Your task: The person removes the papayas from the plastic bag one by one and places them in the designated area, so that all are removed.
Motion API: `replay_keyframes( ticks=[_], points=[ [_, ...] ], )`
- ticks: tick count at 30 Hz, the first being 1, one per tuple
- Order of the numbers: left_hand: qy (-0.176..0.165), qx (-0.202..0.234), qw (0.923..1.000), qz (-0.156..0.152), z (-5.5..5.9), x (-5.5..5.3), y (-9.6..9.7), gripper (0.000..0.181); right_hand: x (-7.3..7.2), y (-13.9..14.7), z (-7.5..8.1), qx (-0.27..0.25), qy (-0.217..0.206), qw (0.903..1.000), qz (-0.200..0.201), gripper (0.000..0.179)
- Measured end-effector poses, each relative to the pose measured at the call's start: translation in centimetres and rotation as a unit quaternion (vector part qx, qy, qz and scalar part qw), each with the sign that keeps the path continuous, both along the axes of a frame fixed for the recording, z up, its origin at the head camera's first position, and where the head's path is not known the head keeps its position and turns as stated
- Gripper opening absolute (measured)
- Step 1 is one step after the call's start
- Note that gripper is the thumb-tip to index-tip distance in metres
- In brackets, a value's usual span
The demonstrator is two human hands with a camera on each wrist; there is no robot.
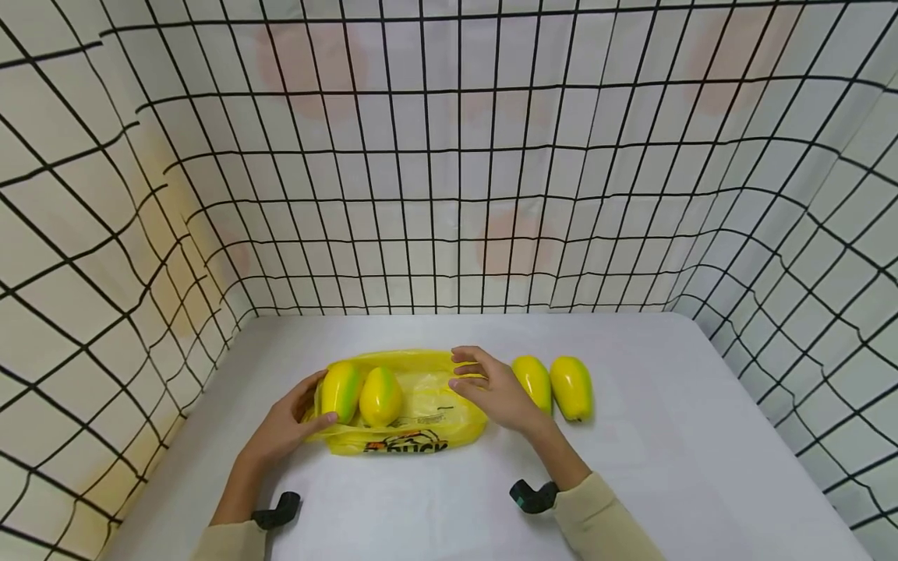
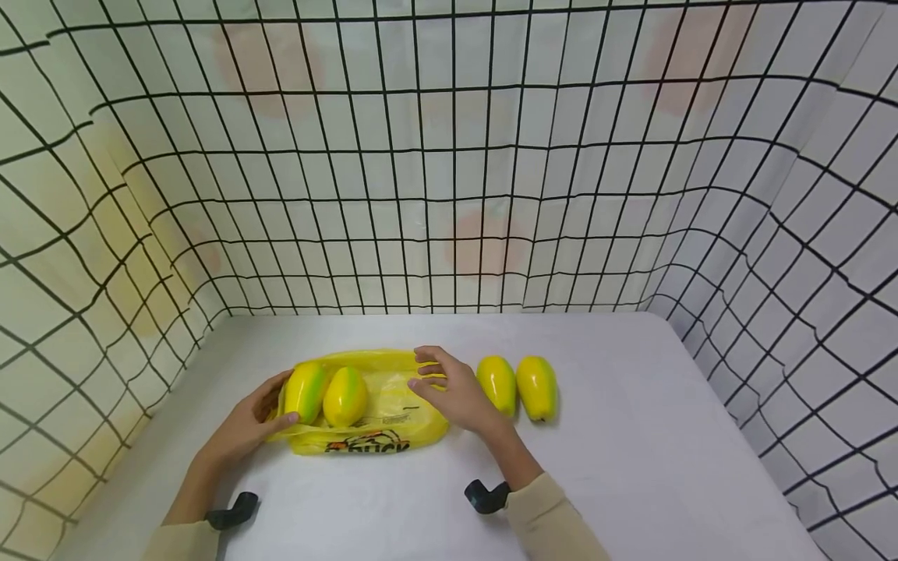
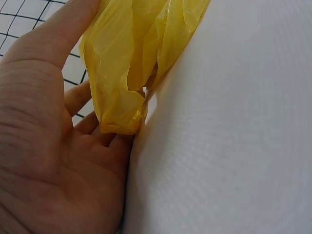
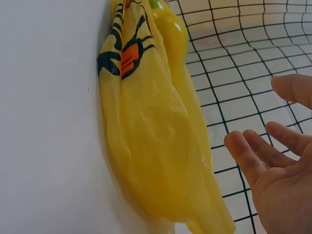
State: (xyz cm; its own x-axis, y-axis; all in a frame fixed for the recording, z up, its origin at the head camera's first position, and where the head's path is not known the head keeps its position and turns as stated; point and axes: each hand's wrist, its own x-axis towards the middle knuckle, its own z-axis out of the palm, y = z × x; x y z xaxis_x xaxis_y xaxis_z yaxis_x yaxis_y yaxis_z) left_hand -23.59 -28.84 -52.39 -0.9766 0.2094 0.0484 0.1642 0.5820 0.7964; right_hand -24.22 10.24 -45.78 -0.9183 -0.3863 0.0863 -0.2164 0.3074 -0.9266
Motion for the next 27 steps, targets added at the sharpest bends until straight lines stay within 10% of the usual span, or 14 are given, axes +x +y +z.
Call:
replay_keyframes(
  ticks=[27],
  points=[
    [-0.003, 0.004, 1.0000, 0.000, 0.2, 0.0, 0.0, 0.078, 0.2, -7.0, -1.6, 0.053, -0.017, 0.9969, 0.055, 0.059]
  ],
)
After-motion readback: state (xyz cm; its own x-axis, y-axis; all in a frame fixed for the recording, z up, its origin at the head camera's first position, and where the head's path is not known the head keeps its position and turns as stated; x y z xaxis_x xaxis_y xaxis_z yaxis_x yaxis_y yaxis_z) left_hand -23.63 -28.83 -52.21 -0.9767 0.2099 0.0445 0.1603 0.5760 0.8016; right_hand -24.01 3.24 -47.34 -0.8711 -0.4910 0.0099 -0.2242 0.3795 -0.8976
